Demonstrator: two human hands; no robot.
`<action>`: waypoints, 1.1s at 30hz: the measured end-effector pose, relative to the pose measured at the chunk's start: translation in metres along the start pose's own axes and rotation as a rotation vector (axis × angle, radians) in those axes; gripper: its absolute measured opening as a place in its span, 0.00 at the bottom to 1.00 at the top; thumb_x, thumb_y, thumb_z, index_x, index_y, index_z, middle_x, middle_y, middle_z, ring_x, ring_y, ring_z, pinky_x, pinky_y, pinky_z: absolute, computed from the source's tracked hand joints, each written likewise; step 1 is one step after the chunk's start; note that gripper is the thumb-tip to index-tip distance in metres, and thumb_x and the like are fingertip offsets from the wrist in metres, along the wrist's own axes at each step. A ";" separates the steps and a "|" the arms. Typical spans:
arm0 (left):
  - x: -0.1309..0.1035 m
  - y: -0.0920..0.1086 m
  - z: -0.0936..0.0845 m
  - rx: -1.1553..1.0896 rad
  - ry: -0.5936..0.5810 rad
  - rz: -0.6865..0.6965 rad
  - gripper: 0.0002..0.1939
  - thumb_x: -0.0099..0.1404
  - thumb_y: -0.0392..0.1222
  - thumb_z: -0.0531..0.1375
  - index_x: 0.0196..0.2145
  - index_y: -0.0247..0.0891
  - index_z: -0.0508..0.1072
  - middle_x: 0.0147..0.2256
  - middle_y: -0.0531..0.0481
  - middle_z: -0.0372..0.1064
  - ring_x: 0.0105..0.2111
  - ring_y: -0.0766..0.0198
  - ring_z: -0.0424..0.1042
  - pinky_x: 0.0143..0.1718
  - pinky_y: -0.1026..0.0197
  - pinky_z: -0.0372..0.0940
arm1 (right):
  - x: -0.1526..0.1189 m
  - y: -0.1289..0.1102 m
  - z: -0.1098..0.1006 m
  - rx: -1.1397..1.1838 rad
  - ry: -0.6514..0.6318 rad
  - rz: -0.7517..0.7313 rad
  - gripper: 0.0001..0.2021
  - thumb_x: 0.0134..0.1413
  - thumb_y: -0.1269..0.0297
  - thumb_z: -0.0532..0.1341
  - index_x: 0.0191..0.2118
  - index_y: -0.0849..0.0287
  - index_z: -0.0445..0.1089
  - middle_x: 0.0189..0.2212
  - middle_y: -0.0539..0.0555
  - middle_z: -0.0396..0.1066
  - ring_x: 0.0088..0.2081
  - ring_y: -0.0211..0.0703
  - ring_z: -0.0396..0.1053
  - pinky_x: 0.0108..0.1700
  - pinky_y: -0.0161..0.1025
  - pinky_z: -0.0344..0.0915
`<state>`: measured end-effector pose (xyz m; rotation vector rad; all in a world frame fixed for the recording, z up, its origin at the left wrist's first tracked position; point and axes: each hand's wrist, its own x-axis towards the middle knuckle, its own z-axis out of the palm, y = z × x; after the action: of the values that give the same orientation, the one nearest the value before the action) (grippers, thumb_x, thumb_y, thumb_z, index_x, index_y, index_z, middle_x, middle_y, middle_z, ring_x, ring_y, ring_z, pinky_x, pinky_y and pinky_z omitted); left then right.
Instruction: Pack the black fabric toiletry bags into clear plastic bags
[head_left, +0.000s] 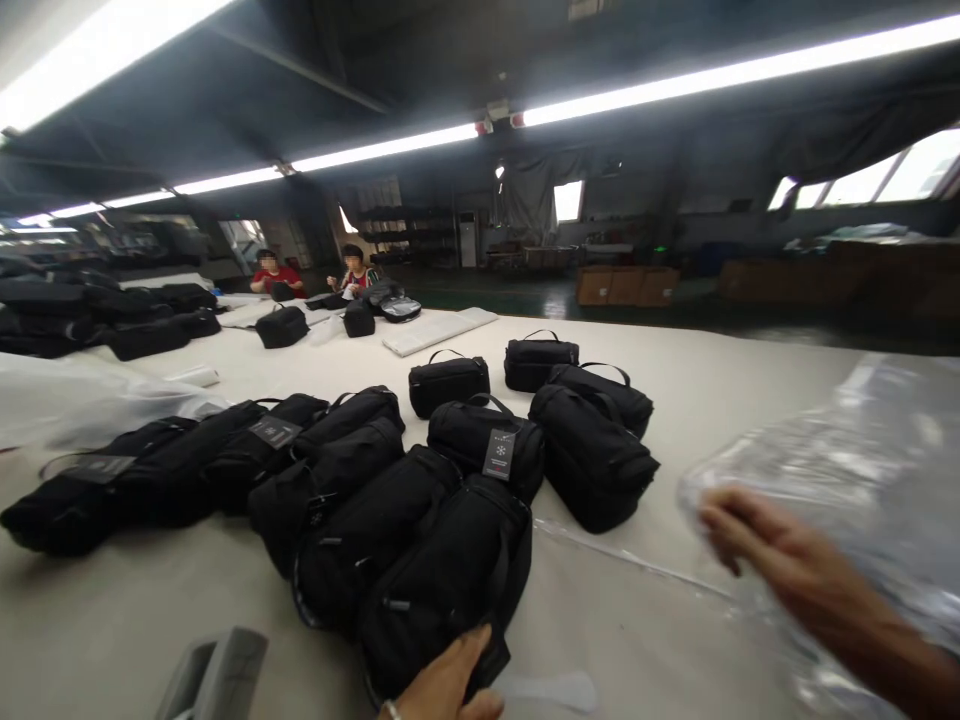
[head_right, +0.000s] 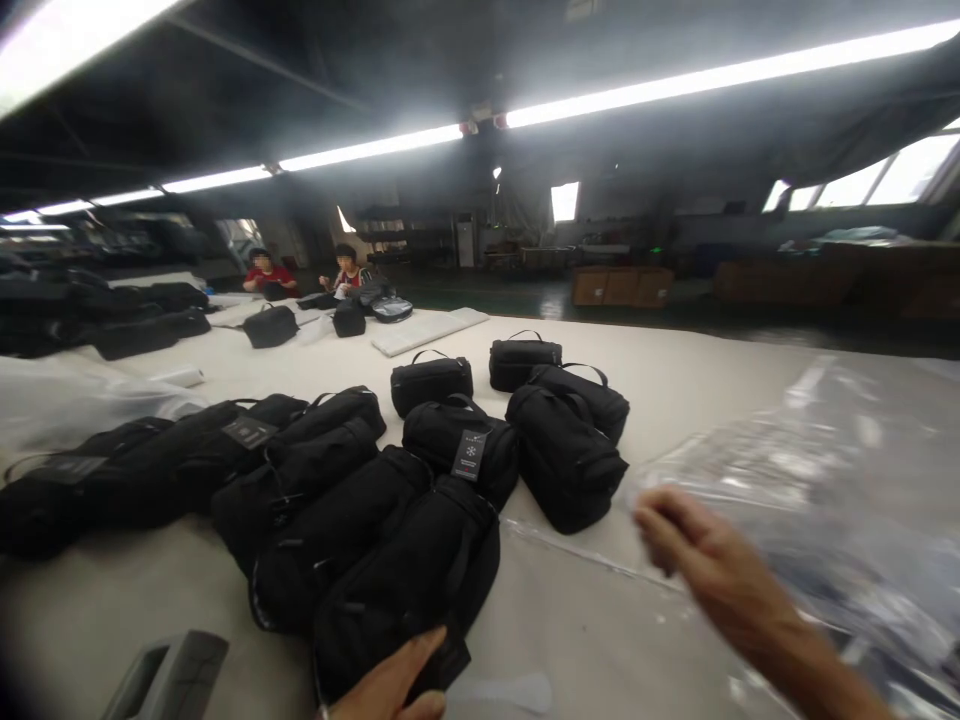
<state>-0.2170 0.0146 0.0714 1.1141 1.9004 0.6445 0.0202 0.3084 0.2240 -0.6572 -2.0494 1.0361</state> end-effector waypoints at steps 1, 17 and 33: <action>0.007 0.000 -0.002 0.011 0.015 0.009 0.32 0.64 0.52 0.59 0.63 0.39 0.60 0.66 0.39 0.54 0.65 0.50 0.54 0.67 0.44 0.49 | -0.009 -0.021 0.018 -0.047 -0.102 0.007 0.16 0.56 0.46 0.60 0.26 0.51 0.68 0.19 0.50 0.64 0.21 0.40 0.61 0.23 0.38 0.63; 0.048 -0.022 -0.155 0.072 0.349 -0.011 0.23 0.66 0.47 0.56 0.55 0.32 0.65 0.56 0.35 0.66 0.58 0.49 0.64 0.61 0.41 0.54 | -0.133 -0.132 0.127 0.090 0.061 0.350 0.18 0.56 0.45 0.61 0.32 0.56 0.65 0.29 0.53 0.73 0.34 0.46 0.72 0.40 0.43 0.69; -0.097 0.048 -0.067 -0.755 0.184 0.467 0.23 0.60 0.55 0.61 0.45 0.35 0.67 0.50 0.37 0.70 0.54 0.48 0.68 0.54 0.49 0.64 | -0.118 -0.208 0.179 -0.223 -0.337 0.205 0.19 0.39 0.56 0.73 0.37 0.55 0.71 0.17 0.40 0.54 0.19 0.32 0.52 0.21 0.31 0.48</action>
<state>-0.2252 -0.0493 0.1814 0.9987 1.3169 1.6085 -0.0742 0.0306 0.2798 -0.8701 -2.4555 1.1033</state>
